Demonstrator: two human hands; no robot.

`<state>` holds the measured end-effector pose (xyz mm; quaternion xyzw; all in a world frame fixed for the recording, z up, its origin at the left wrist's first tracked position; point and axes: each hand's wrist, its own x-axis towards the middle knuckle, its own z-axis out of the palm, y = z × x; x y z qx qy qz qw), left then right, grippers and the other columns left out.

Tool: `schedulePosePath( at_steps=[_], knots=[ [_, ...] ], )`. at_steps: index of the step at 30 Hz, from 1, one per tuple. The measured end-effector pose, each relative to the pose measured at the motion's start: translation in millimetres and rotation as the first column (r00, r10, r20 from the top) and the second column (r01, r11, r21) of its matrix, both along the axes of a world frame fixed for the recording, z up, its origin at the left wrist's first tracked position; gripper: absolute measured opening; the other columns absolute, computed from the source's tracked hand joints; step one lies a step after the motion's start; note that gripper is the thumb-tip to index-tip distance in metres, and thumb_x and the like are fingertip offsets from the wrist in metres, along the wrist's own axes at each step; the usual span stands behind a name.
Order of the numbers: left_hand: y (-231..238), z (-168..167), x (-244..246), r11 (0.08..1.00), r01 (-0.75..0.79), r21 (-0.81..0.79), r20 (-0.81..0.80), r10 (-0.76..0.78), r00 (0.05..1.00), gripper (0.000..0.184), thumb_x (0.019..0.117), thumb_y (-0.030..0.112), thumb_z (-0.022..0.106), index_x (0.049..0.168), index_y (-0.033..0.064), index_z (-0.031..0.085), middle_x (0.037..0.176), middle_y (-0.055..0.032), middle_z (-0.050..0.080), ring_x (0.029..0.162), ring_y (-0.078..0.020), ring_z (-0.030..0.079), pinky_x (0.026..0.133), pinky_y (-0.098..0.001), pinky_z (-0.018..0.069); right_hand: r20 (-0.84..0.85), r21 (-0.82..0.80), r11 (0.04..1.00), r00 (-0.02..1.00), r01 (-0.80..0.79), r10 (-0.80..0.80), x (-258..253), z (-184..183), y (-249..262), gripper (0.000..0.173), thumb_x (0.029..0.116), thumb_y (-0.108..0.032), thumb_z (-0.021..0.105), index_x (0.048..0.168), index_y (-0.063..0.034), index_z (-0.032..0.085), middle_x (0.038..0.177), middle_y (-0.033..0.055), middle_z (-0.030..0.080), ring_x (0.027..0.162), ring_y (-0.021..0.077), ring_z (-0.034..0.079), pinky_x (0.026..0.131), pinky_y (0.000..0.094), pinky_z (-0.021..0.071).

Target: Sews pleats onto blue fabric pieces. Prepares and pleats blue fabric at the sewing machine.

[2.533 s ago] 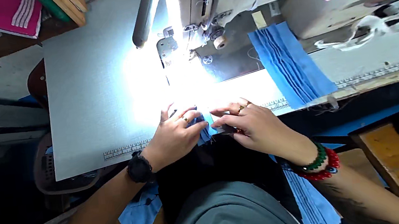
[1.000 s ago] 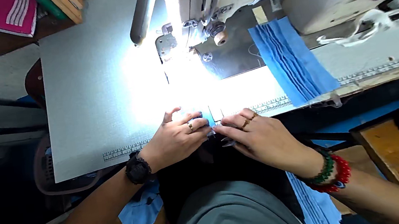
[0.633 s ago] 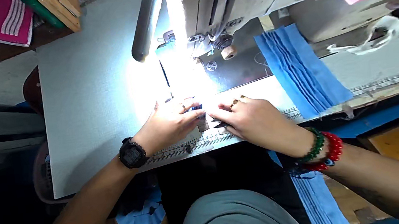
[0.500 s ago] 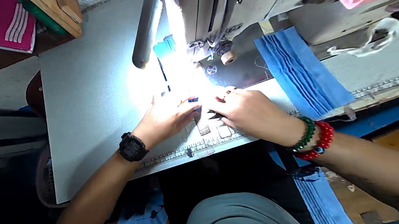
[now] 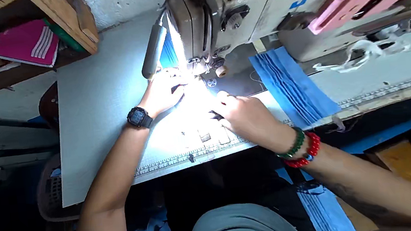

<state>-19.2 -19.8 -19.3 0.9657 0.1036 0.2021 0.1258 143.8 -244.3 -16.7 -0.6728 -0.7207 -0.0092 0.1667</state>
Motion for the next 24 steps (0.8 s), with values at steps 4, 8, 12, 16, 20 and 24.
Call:
schedulePosePath(
  at_steps=[4, 8, 12, 16, 20, 24],
  knots=[
    [2, 19, 27, 0.926, -0.349, -0.143, 0.032, 0.357, 0.934, 0.024, 0.0943, 0.014, 0.061, 0.108, 0.0003, 0.075, 0.109, -0.0175, 0.073, 0.109, -0.0292, 0.069, 0.099, -0.0477, 0.0516, -0.167, -0.081, 0.995, 0.984, 0.050, -0.063, -2, 8, -34, 0.037, 0.0940, -0.047, 0.069, 0.103, -0.0112, 0.072, 0.077, 0.0065, 0.066, 0.067, 0.0251, 0.066, 0.056, 0.0451, 0.0521],
    [-26, 47, 60, 0.634, -0.720, -0.282, -0.243, 0.678, 0.693, 0.055, 0.0940, 0.021, 0.069, 0.139, -0.0064, 0.052, 0.141, -0.0284, 0.056, 0.135, -0.0381, 0.053, 0.112, -0.0536, 0.0399, -0.291, -0.100, 0.993, 0.956, -0.063, 0.031, -16, 10, -39, 0.034, 0.1001, -0.035, 0.061, 0.120, -0.0100, 0.070, 0.090, 0.0091, 0.071, 0.081, 0.0264, 0.071, 0.069, 0.0469, 0.0582],
    [-18, 47, 59, 0.541, -0.675, -0.502, -0.152, 0.713, 0.684, 0.046, 0.1062, 0.014, 0.051, 0.146, -0.0066, 0.044, 0.147, -0.0248, 0.051, 0.138, -0.0295, 0.049, 0.116, -0.0425, 0.0373, -0.286, -0.107, 0.992, 0.958, -0.069, 0.036, -25, 11, -26, 0.024, 0.0994, -0.012, 0.057, 0.120, -0.0038, 0.067, 0.097, 0.0148, 0.069, 0.088, 0.0303, 0.070, 0.075, 0.0465, 0.0586],
    [32, 6, -2, 0.645, -0.335, -0.687, 0.384, 0.713, 0.587, 0.039, 0.1064, 0.021, 0.050, 0.137, -0.0041, 0.049, 0.125, -0.0108, 0.059, 0.109, -0.0079, 0.058, 0.099, -0.0292, 0.0488, -0.213, -0.075, 0.997, 0.977, -0.032, 0.015, -38, 13, 0, 0.017, 0.0959, -0.002, 0.058, 0.107, 0.0031, 0.071, 0.101, 0.0188, 0.069, 0.090, 0.0326, 0.070, 0.075, 0.0462, 0.0595],
    [-11, 25, -28, 0.524, -0.296, -0.799, 0.380, 0.820, 0.428, 0.041, 0.1082, 0.026, 0.046, 0.139, -0.0010, 0.044, 0.125, -0.0078, 0.057, 0.109, -0.0106, 0.058, 0.096, -0.0347, 0.0510, -0.508, -0.333, 0.943, 0.844, -0.008, -0.172, -60, 26, 32, 0.036, 0.1065, -0.018, 0.048, 0.127, 0.0075, 0.063, 0.124, 0.0266, 0.065, 0.119, 0.0377, 0.062, 0.101, 0.0510, 0.0486],
    [-51, 26, -40, 0.523, -0.172, -0.835, 0.456, 0.832, 0.316, 0.026, 0.1086, 0.015, 0.041, 0.129, -0.0006, 0.044, 0.111, -0.0045, 0.056, 0.097, -0.0089, 0.061, 0.086, -0.0293, 0.0538, -0.618, -0.408, 0.912, 0.746, -0.035, -0.247, -69, 26, 54, 0.042, 0.1066, -0.025, 0.049, 0.136, 0.0047, 0.058, 0.135, 0.0263, 0.061, 0.130, 0.0384, 0.055, 0.109, 0.0539, 0.0420]
  ],
)
